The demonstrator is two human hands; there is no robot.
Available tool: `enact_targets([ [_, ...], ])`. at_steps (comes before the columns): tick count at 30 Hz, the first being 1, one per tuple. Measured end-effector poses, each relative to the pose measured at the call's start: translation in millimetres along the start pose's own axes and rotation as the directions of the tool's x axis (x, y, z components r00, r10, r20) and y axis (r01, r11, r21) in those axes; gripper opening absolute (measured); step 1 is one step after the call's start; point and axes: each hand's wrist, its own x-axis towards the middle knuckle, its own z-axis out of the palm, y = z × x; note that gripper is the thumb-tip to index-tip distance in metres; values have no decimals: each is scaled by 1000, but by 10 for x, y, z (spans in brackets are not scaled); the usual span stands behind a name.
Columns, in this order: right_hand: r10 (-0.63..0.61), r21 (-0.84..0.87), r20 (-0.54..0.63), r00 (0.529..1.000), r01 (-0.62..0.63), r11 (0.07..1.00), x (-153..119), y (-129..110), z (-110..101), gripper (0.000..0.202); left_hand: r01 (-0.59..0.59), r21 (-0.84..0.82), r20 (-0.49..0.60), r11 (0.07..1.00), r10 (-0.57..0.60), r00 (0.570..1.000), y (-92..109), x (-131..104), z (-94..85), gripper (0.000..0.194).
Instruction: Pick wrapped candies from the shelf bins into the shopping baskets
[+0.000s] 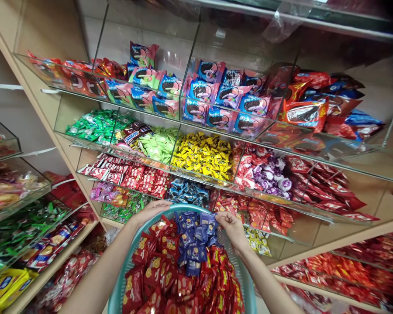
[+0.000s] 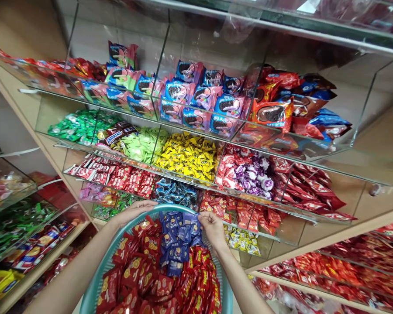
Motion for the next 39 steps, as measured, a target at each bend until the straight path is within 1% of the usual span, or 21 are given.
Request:
enact_targets([
  [1, -28, -32, -16, 999, 28, 999, 2, -1, -20, 38, 2, 4, 2, 1000, -2, 1000, -4, 5, -2, 43],
  [3, -137, -135, -31, 990, 132, 982, -20, -26, -41, 35, 5, 4, 6, 1000, -5, 1000, -12, 15, -5, 44],
  [5, -294, -273, 4, 956, 284, 919, -79, -55, -23, 28, 6, 3, 4, 1000, -6, 1000, -18, 21, -5, 45],
  [6, -378, -339, 41, 925, 369, 866, -116, -57, -1, 24, 7, 3, -1, 1000, -7, 1000, -18, 21, -3, 45],
  [8, -513, -430, 136, 848, 517, 740, -193, -18, 57, 17, 5, 11, -8, 1000, -5, 1000, -11, 14, 2, 44],
  [10, -591, -464, 227, 774, 619, 633, -253, 79, 111, 14, 5, 15, -4, 1000, -4, 1000, 2, 4, 6, 43],
  [12, -629, -481, 270, 729, 667, 568, -286, 202, 142, 14, 5, 5, 11, 1000, -5, 1000, 12, -4, 9, 42],
  [14, -652, -502, 276, 707, 684, 530, -295, 309, 149, 14, 8, -11, 16, 1000, -7, 1000, 11, -4, 8, 42],
  [16, -670, -521, 257, 696, 684, 511, -293, 375, 148, 15, 13, -25, 11, 1000, -13, 1000, -3, 6, 4, 44],
  [19, -687, -543, 239, 686, 681, 491, -302, 411, 163, 17, 24, -30, 5, 999, -24, 1000, -34, 27, -5, 45],
  [21, -674, -561, 255, 693, 675, 480, -330, 423, 184, 16, 23, -20, 3, 1000, -23, 1000, -51, 37, -11, 45],
  [24, -631, -595, 327, 704, 672, 442, -411, 442, 210, 15, 14, -1, -7, 1000, -14, 1000, -60, 43, -18, 44],
  [26, -606, -617, 375, 702, 677, 402, -472, 437, 217, 13, 10, -2, -9, 1000, -10, 1000, -55, 40, -18, 44],
  [28, -601, -622, 399, 692, 686, 377, -504, 395, 221, 14, 8, -8, -9, 1000, -9, 1000, -42, 34, -15, 45],
  [30, -614, -610, 386, 688, 690, 390, -467, 308, 237, 17, 18, -12, 3, 1000, -18, 1000, -28, 25, -12, 46],
  [32, -628, -594, 328, 706, 671, 445, -331, 191, 277, 19, 27, -13, 2, 1000, -27, 1000, -17, 19, -9, 48],
  [34, -617, -584, 229, 753, 613, 532, -91, 74, 345, 21, 28, -13, -11, 1000, -28, 1000, -14, 17, -9, 48],
  [36, -530, -590, 137, 837, 499, 635, 215, -10, 432, 26, 24, -14, -23, 1000, -24, 999, -17, 17, -7, 47],
  [37, -426, -605, 95, 900, 392, 693, 373, -35, 478, 30, 22, -18, -17, 1000, -22, 1000, -19, 17, -6, 47],
  [38, -276, -630, 57, 959, 249, 735, 522, -47, 521, 34, 18, -24, -7, 1000, -18, 1000, -21, 17, -3, 47],
  [39, -146, -657, 35, 989, 134, 742, 655, -48, 561, 37, 12, -33, 0, 999, -12, 1000, -22, 16, 0, 46],
])
